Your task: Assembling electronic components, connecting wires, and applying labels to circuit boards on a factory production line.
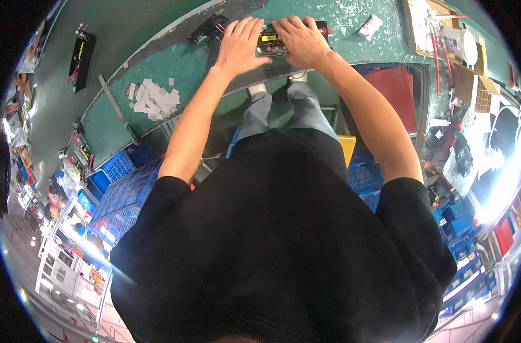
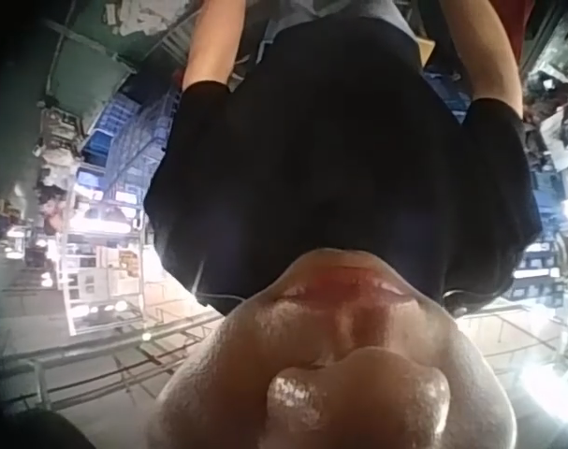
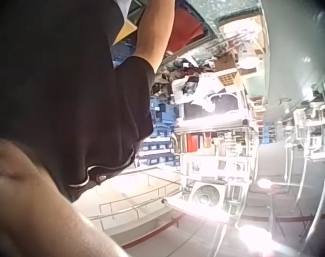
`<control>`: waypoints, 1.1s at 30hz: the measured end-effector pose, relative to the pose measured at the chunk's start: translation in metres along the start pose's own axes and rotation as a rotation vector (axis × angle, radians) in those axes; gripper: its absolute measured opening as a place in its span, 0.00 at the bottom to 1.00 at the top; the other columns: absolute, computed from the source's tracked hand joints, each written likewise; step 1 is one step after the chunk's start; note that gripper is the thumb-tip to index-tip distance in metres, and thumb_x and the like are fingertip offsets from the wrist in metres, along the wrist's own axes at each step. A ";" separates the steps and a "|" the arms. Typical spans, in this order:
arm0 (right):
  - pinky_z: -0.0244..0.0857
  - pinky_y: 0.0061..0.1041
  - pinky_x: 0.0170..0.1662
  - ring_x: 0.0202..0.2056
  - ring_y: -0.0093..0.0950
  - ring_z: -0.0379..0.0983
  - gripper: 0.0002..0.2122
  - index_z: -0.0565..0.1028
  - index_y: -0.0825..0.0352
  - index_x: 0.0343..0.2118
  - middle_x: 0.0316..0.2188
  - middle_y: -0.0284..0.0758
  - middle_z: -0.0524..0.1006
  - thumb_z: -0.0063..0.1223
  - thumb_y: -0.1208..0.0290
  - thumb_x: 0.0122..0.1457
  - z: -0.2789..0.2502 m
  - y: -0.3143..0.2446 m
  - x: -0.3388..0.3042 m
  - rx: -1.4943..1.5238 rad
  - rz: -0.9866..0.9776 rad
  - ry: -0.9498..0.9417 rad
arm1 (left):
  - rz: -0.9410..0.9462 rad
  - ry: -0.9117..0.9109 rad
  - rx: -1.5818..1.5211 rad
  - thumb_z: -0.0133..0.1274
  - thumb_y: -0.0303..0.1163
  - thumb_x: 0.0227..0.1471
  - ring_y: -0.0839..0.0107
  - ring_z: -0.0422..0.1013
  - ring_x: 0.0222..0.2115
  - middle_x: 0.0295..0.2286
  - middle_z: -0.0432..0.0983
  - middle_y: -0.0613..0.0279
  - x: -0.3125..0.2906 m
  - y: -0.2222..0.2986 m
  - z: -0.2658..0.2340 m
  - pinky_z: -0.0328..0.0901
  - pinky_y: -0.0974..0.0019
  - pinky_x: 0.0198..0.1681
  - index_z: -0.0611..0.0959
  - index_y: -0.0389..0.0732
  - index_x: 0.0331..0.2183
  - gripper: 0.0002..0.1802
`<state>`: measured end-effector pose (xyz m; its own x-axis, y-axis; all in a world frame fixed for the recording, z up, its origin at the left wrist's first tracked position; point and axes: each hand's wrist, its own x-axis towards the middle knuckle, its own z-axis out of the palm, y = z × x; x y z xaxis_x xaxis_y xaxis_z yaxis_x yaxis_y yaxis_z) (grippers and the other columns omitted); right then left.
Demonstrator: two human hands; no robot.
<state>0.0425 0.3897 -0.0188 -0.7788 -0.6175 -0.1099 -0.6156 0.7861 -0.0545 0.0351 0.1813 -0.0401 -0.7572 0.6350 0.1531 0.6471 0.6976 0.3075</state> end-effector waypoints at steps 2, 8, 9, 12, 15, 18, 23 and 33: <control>0.52 0.38 0.56 0.55 0.31 0.59 0.45 0.58 0.67 0.60 0.53 0.33 0.65 0.65 0.55 0.38 -0.004 -0.004 -0.002 0.052 0.091 -0.013 | -0.095 -0.066 0.162 0.67 0.57 0.27 0.62 0.56 0.57 0.50 0.66 0.56 -0.008 0.003 -0.007 0.50 0.50 0.59 0.68 0.37 0.53 0.54; 0.47 0.43 0.59 0.57 0.34 0.55 0.50 0.57 0.69 0.61 0.55 0.37 0.62 0.66 0.46 0.36 -0.003 -0.033 0.009 0.018 0.176 -0.096 | -0.086 -0.198 0.303 0.66 0.57 0.27 0.64 0.58 0.56 0.47 0.67 0.59 -0.013 -0.013 -0.015 0.49 0.51 0.58 0.69 0.38 0.51 0.51; 0.47 0.43 0.59 0.57 0.34 0.54 0.50 0.57 0.69 0.60 0.55 0.36 0.61 0.66 0.46 0.36 0.001 -0.034 0.010 0.044 0.206 -0.083 | -0.100 -0.228 0.272 0.67 0.56 0.27 0.65 0.59 0.54 0.46 0.68 0.60 -0.012 -0.013 -0.016 0.49 0.52 0.57 0.69 0.39 0.51 0.50; 0.50 0.40 0.56 0.54 0.31 0.56 0.48 0.60 0.71 0.57 0.52 0.36 0.64 0.64 0.43 0.36 0.006 -0.041 0.008 0.001 0.221 0.027 | -0.101 -0.213 0.231 0.68 0.54 0.27 0.67 0.62 0.51 0.44 0.69 0.61 -0.012 -0.015 -0.015 0.51 0.52 0.55 0.70 0.40 0.50 0.49; 0.51 0.40 0.55 0.55 0.30 0.56 0.46 0.60 0.70 0.57 0.52 0.34 0.64 0.64 0.45 0.38 0.009 -0.044 0.008 0.012 0.255 0.056 | -0.075 -0.191 0.222 0.68 0.52 0.27 0.69 0.64 0.49 0.43 0.70 0.63 -0.011 -0.014 -0.014 0.52 0.51 0.53 0.70 0.40 0.50 0.49; 0.49 0.42 0.56 0.57 0.29 0.55 0.45 0.58 0.65 0.59 0.54 0.33 0.62 0.64 0.47 0.40 0.010 -0.044 0.012 0.047 0.286 -0.005 | -0.069 -0.217 0.215 0.69 0.51 0.28 0.70 0.65 0.47 0.43 0.70 0.64 -0.011 -0.015 -0.013 0.52 0.50 0.52 0.70 0.40 0.51 0.49; 0.50 0.43 0.55 0.57 0.28 0.55 0.44 0.58 0.65 0.59 0.54 0.32 0.62 0.64 0.48 0.41 0.010 -0.046 0.010 0.067 0.298 0.007 | -0.068 -0.196 0.194 0.69 0.50 0.28 0.70 0.67 0.45 0.42 0.71 0.65 -0.013 -0.016 -0.010 0.52 0.51 0.51 0.70 0.39 0.51 0.49; 0.56 0.40 0.52 0.54 0.28 0.58 0.43 0.60 0.66 0.58 0.51 0.31 0.64 0.65 0.51 0.39 0.010 -0.051 0.011 0.020 0.309 0.074 | -0.075 -0.185 0.191 0.69 0.50 0.26 0.69 0.67 0.47 0.43 0.70 0.63 -0.013 -0.016 -0.010 0.53 0.50 0.50 0.70 0.38 0.51 0.49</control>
<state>0.0665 0.3428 -0.0268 -0.9357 -0.3490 -0.0515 -0.3466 0.9367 -0.0496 0.0342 0.1586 -0.0376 -0.7860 0.6167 -0.0431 0.6081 0.7838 0.1259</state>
